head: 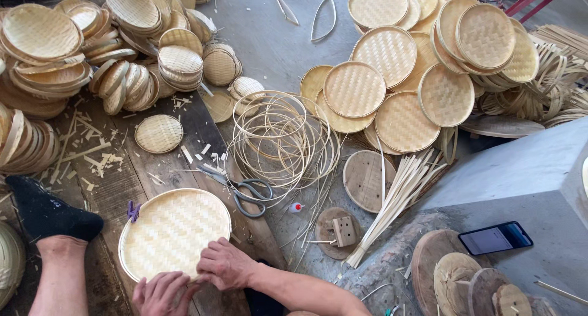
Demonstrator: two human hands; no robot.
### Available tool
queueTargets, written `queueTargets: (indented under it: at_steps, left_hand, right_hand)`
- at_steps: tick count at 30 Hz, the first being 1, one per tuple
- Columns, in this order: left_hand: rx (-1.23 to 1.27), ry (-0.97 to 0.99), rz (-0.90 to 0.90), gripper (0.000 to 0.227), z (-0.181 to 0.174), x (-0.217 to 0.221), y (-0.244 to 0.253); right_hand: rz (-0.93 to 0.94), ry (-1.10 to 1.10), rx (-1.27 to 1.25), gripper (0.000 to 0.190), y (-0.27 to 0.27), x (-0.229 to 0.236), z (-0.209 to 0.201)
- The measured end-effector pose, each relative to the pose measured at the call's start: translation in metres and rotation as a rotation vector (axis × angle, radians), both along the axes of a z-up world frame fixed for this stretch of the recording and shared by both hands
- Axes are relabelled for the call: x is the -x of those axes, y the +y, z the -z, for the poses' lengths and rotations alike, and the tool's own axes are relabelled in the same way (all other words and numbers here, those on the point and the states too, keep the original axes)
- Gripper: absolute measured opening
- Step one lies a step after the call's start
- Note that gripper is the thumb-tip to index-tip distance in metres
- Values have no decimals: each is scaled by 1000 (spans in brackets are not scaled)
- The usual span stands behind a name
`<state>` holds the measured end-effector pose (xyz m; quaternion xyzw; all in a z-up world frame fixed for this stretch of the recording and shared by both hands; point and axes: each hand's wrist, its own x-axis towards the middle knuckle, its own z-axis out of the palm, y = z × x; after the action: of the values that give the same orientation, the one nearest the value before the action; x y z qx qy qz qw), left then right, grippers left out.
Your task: The person assembles bamboo steamers by hand and using scissors, fitting woven bamboo circles into wooden frames and securing them.
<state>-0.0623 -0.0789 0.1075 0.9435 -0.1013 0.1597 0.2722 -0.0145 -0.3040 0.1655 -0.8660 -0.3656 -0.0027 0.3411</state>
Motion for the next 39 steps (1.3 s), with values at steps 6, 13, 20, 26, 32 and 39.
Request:
queueTargets:
  at_steps: [6,13,20,26,32,39]
  left_hand:
    - [515,-156,61,42,-63,-47,5]
    - [418,-141,111,30,-21,-34,9]
    - [-37,229,523,27,77,-10,56]
    - [-210,445,222,28,48,7,42]
    - [103,537,-56,18,29,-2,-37]
    - [131,499,-117,17,30,-3,-43]
  right_hand:
    - [23,-159,-271,24,5,-45,-68]
    - [8,-12,-280,21,-8,-32,-80]
    - [67,61,-132,48,-53,-15,-43]
    - [654,688,-206,42,-34,-11,50]
    - [700,800,196,46,-25,-25,90]
    - [779,924,249,43,-18,-39,73]
